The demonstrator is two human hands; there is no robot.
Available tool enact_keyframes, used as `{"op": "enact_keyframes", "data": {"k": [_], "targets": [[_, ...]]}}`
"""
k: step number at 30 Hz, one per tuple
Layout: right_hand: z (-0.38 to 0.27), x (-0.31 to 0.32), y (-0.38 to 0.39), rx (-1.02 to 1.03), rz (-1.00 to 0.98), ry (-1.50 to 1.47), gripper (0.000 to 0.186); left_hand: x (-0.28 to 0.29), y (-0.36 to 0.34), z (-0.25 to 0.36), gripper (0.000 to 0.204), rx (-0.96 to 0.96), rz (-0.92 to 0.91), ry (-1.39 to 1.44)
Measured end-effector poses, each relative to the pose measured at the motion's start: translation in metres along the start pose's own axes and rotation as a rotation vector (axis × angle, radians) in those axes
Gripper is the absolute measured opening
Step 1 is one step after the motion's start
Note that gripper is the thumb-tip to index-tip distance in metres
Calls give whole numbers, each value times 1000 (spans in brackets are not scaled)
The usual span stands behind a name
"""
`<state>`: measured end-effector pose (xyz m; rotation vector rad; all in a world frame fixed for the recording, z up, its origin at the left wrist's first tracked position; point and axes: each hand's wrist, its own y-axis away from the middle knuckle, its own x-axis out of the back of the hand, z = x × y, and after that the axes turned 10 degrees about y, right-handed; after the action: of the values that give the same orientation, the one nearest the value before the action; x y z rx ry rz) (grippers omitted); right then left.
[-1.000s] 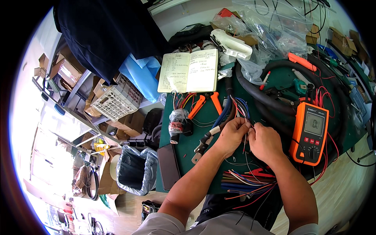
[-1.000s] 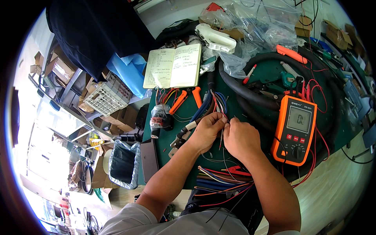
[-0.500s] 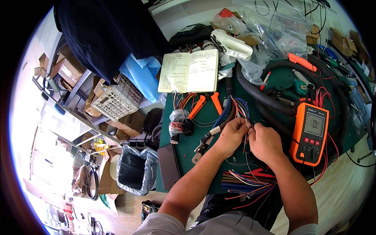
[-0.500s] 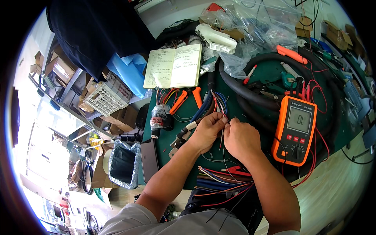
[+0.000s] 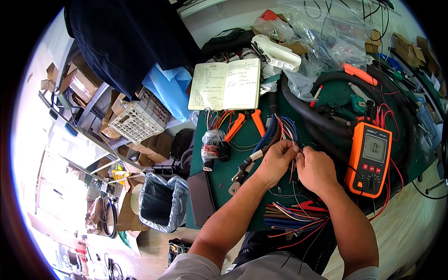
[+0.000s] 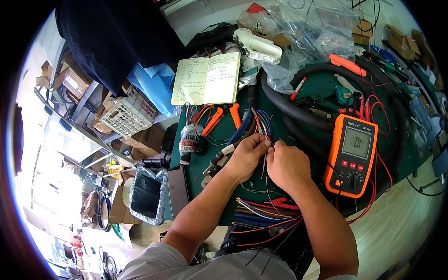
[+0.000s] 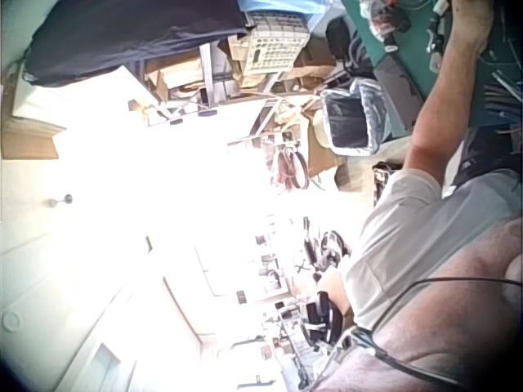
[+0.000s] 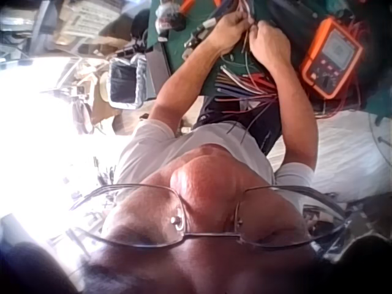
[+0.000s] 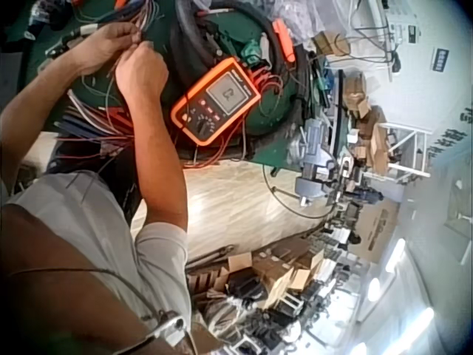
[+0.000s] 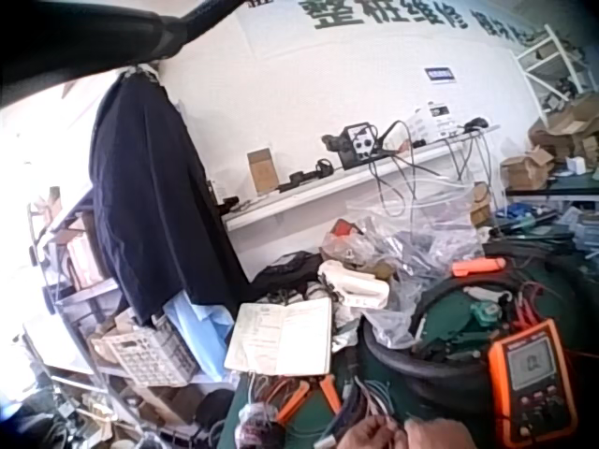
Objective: The person sorts and organizes a large bundle of color-coded wires by hand on a workbench, checking them against notes in a notebook and eventually handling a small plastic bag.
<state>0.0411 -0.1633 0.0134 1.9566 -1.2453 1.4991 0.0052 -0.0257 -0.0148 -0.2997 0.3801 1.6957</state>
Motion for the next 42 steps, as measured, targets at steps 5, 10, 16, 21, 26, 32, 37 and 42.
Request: {"op": "enact_keyframes", "data": {"k": [5, 10, 16, 21, 26, 32, 37, 42], "targets": [[1, -2, 0, 11, 7, 13, 24, 1, -1, -2, 15, -8, 2, -11], [2, -2, 0, 29, 7, 41, 25, 0, 0, 0, 16, -5, 3, -7], [2, -2, 0, 34, 15, 41, 25, 0, 0, 0, 16, -2, 1, -2], [1, -2, 0, 31, 7, 36, 25, 1, 0, 0, 16, 6, 1, 6], [3, -2, -1, 22, 4, 29, 26, 0, -1, 0, 17, 5, -3, -4], [5, -4, -2, 12, -20, -24, 26, 2, -1, 0, 17, 16, -5, 8], [4, -4, -3, -18, -20, -105, 27, 3, -1, -1, 18, 14, -21, 32], [10, -8, -7, -36, -20, -388, 31, 8, -3, 0, 19, 38, -30, 74]]}}
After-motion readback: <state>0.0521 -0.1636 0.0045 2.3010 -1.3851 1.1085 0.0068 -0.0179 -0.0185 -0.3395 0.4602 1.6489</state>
